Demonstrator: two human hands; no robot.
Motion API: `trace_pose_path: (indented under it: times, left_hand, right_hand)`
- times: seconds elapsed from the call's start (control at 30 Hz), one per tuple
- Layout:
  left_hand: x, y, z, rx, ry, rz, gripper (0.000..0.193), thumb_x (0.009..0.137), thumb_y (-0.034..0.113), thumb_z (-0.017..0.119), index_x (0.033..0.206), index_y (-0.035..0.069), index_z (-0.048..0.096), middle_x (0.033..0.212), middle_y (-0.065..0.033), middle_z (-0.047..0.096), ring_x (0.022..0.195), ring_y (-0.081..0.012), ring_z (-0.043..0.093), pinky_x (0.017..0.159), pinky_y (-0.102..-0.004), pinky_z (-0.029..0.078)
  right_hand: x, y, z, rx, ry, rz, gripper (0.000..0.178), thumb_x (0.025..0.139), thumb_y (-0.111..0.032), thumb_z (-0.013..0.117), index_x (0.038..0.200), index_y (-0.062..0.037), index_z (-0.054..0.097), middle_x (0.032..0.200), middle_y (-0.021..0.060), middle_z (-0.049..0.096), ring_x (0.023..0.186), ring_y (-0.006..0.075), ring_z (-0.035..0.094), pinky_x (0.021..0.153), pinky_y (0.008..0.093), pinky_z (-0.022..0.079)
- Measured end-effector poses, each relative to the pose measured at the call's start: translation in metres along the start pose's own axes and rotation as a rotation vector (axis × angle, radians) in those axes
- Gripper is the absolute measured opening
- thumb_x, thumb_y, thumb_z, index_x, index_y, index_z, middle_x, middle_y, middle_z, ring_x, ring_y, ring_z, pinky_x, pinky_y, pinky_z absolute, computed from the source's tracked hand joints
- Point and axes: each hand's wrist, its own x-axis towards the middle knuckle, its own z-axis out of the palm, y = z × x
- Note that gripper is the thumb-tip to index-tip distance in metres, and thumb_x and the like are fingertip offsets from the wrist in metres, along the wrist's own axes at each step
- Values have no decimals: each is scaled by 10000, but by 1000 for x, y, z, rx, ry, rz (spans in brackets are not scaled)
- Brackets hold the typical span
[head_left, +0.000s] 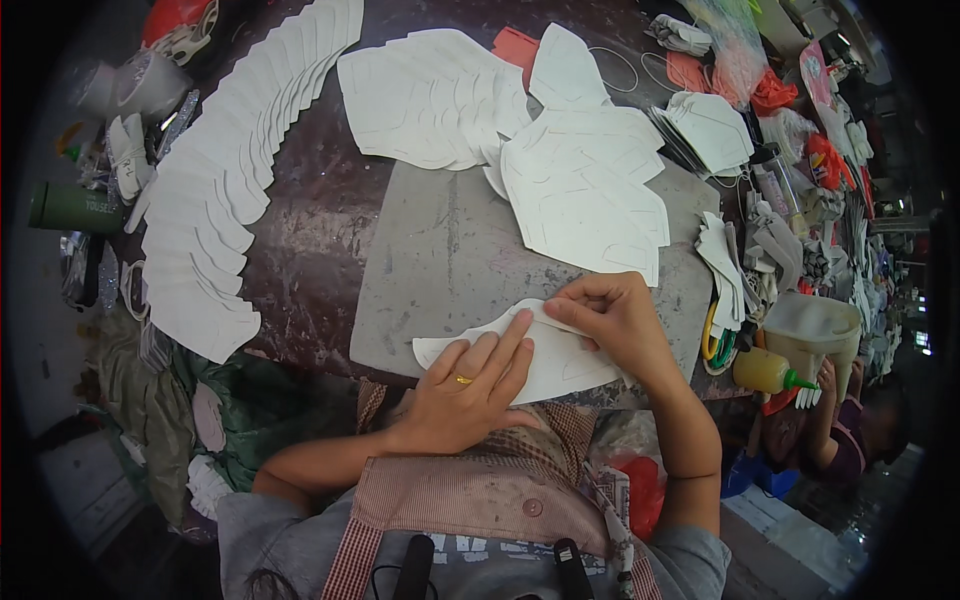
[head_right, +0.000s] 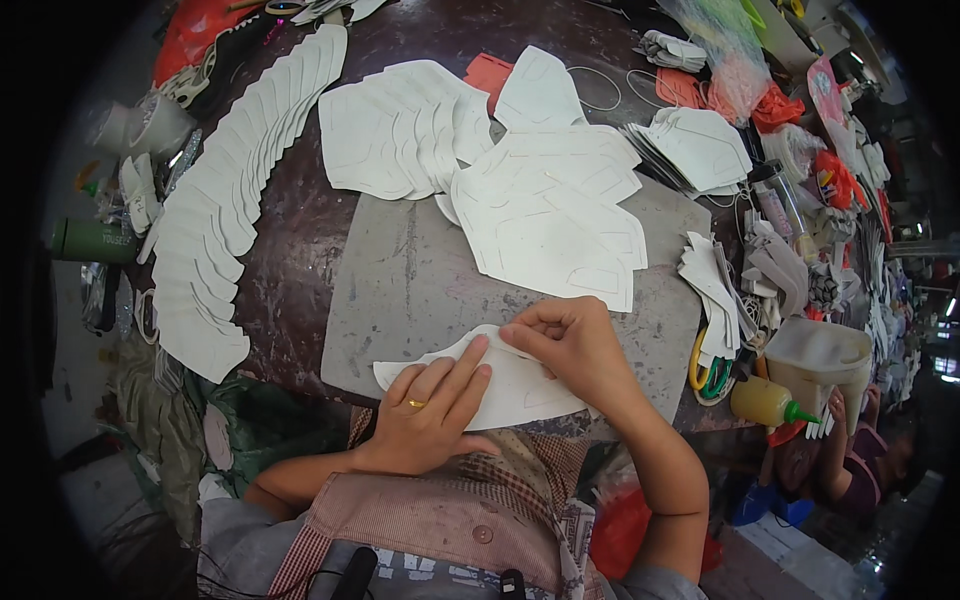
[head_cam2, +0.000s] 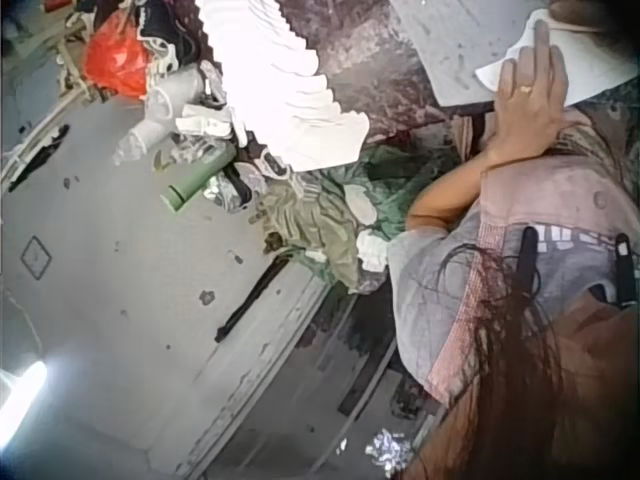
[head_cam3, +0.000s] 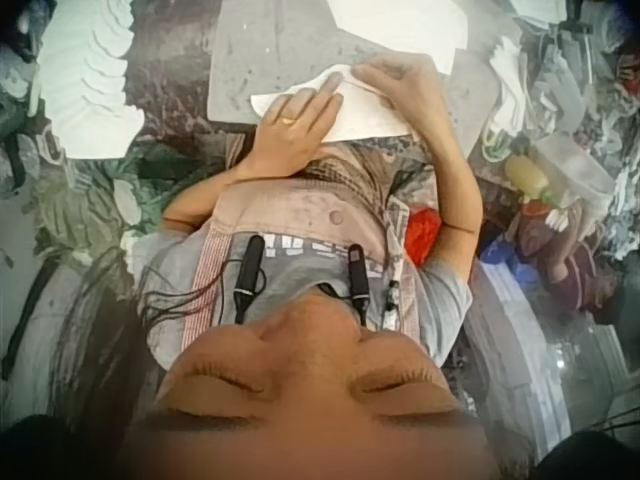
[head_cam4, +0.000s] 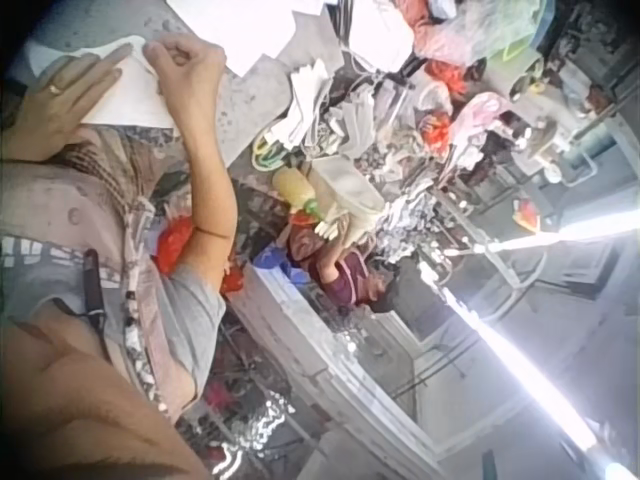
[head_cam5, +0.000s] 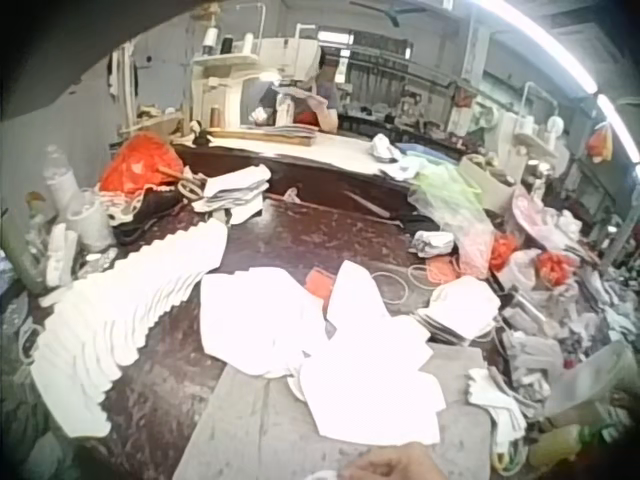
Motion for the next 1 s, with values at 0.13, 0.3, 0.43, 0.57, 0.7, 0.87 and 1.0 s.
trace_pose_path:
  times: [0.13, 0.3, 0.43, 0.57, 0.7, 0.87, 1.0]
  left_hand:
    - [-1, 4, 0, 39, -42, -4, 819, 855, 696, 499, 1306, 14, 541, 1486, -165, 490, 1173, -238, 486, 1010, -344, 369]
    - [6, 5, -13, -70, -140, -25, 903, 771, 717, 568, 1301, -14, 541, 1506, -208, 446, 1207, -279, 476, 1019, -381, 383]
    - [12, 7, -16, -109, -157, -22, 992, 696, 723, 634, 1300, -57, 530, 1499, -242, 427, 1175, -347, 482, 1001, -441, 405]
    - [14, 8, -18, -104, -159, -23, 1014, 675, 726, 653, 1311, -55, 531, 1485, -254, 434, 1144, -372, 489, 981, -463, 419]
    - [18, 13, -19, -27, -150, -28, 1006, 693, 745, 623, 1336, -24, 541, 1444, -247, 471, 1112, -356, 497, 971, -453, 412]
    - [33, 18, -24, 32, -184, -51, 994, 732, 710, 607, 1392, -27, 515, 1412, -239, 488, 1038, -300, 515, 897, -408, 429]
    - [49, 31, -19, -51, -222, -43, 921, 763, 677, 626, 1340, -36, 542, 1417, -211, 493, 1213, -312, 499, 1046, -470, 375]
  right_hand:
    - [-6, 5, -7, 44, 15, -26, 165, 869, -113, 761, 907, 47, 746, 623, 3, 635, 502, 25, 498, 466, 196, 382]
    - [-32, 18, -48, -58, 44, -2, 161, 849, -109, 778, 868, 43, 732, 636, 23, 662, 537, 42, 572, 488, 195, 437]
    - [-31, 25, -52, 19, 79, 58, 174, 848, -130, 787, 813, 26, 719, 629, 5, 649, 538, 33, 551, 490, 198, 418]
    - [-26, 41, -50, 51, 148, -46, 193, 846, -148, 790, 804, 26, 717, 658, -1, 650, 572, 29, 550, 515, 196, 423]
    - [-30, 40, -47, -12, 153, 17, 201, 840, -160, 791, 815, 27, 721, 666, 11, 654, 593, 38, 554, 537, 205, 434]
    - [-32, 48, -38, -152, 242, -136, 191, 833, -151, 781, 829, 28, 713, 617, 26, 630, 567, 68, 554, 526, 245, 439]
    - [-32, 45, -35, -404, 255, -188, 171, 841, -135, 762, 820, 21, 697, 609, 47, 614, 558, 82, 567, 521, 264, 441]
